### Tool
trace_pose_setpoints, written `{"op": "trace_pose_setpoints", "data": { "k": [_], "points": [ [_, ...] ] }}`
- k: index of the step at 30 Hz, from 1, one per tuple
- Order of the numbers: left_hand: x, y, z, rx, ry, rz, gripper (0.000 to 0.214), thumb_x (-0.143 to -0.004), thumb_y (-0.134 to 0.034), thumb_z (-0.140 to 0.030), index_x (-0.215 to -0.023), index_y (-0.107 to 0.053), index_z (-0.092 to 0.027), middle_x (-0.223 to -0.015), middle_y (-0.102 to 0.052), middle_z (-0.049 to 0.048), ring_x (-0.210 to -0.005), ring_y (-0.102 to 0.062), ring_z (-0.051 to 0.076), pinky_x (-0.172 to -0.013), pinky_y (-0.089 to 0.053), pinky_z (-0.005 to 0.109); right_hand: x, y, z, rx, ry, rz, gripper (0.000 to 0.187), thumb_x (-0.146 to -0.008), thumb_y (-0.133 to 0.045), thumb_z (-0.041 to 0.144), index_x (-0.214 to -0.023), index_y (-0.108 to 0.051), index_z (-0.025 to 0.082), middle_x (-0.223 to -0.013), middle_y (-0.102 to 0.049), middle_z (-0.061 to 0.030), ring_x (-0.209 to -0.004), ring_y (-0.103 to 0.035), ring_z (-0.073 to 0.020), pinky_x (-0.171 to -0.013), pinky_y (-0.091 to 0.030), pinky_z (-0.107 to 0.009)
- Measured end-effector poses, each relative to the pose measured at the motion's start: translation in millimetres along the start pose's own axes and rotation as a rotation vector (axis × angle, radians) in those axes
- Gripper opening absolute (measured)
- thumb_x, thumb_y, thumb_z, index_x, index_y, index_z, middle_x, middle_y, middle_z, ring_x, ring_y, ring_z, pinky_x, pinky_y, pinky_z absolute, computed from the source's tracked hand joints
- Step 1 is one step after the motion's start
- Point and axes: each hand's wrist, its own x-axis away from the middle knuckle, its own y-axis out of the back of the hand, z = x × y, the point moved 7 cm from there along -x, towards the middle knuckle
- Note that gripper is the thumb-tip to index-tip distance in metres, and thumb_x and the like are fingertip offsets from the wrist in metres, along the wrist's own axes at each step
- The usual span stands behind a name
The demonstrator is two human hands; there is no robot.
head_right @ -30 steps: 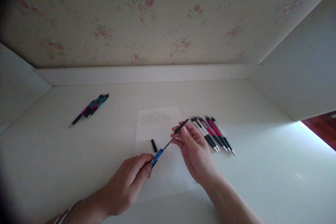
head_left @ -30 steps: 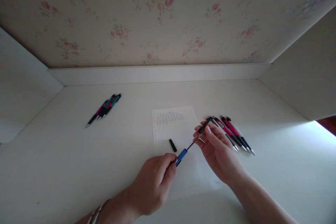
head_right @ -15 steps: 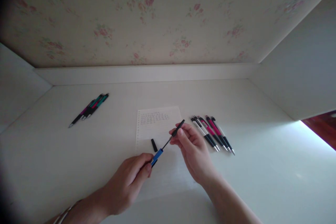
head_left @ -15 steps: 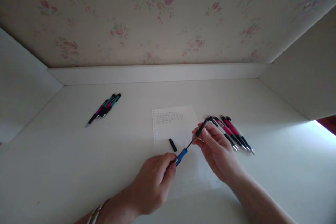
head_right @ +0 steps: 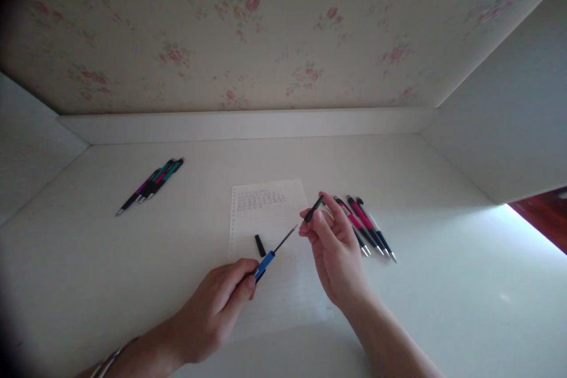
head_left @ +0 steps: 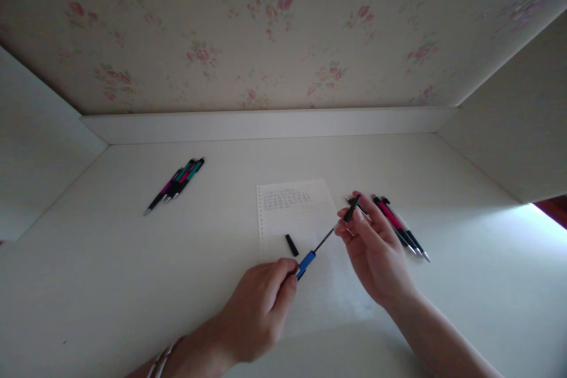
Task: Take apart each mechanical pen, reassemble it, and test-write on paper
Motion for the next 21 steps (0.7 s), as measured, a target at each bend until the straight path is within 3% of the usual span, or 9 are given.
{"op": "trace_pose_setpoints", "data": {
  "k": [3,14,21],
  "points": [
    [1,0.2,0,-0.005,-0.003,0.003,0.024,-0.105,-0.033,-0.030,-0.093,-0.052,-0.020,-0.075,-0.055,-0.0002,-0.069,-0.053,0.016,-0.068,-0.038,0.029,0,1,-2,-0.005,-0.027,-0.007,0.045,-0.079,-0.082,0.030,-0.121,-0.069,0.028,-0.087,-0.074,-0.0006,-0.069,-0.063,-0.0102,-0.069,-0.055,-0.023],
    [-2,1.1,-2,-0.021,0.005,0.004,0.024,-0.104,-0.034,-0.029,-0.089,-0.052,-0.020,-0.074,-0.056,0.0002,-0.068,-0.053,0.016,-0.067,-0.039,0.028,4,-6,-5,0.071,-0.025,0.118,0.022,-0.082,-0.080,0.035,-0.102,-0.075,0.026,-0.089,-0.074,-0.0007,-0.073,-0.063,-0.0094,-0.069,-0.054,-0.020],
    [-1,2.7,-4,-0.021,0.006,-0.002,0.024,-0.104,-0.034,-0.029,-0.091,-0.053,-0.020,-0.075,-0.057,0.0007,-0.069,-0.055,0.017,-0.068,-0.039,0.028,7,-9,-6,0.154,-0.010,0.140,0.020,-0.082,-0.080,0.038,-0.097,-0.075,0.024,-0.089,-0.074,-0.0021,-0.072,-0.064,-0.0117,-0.069,-0.055,-0.024]
  ]
}}
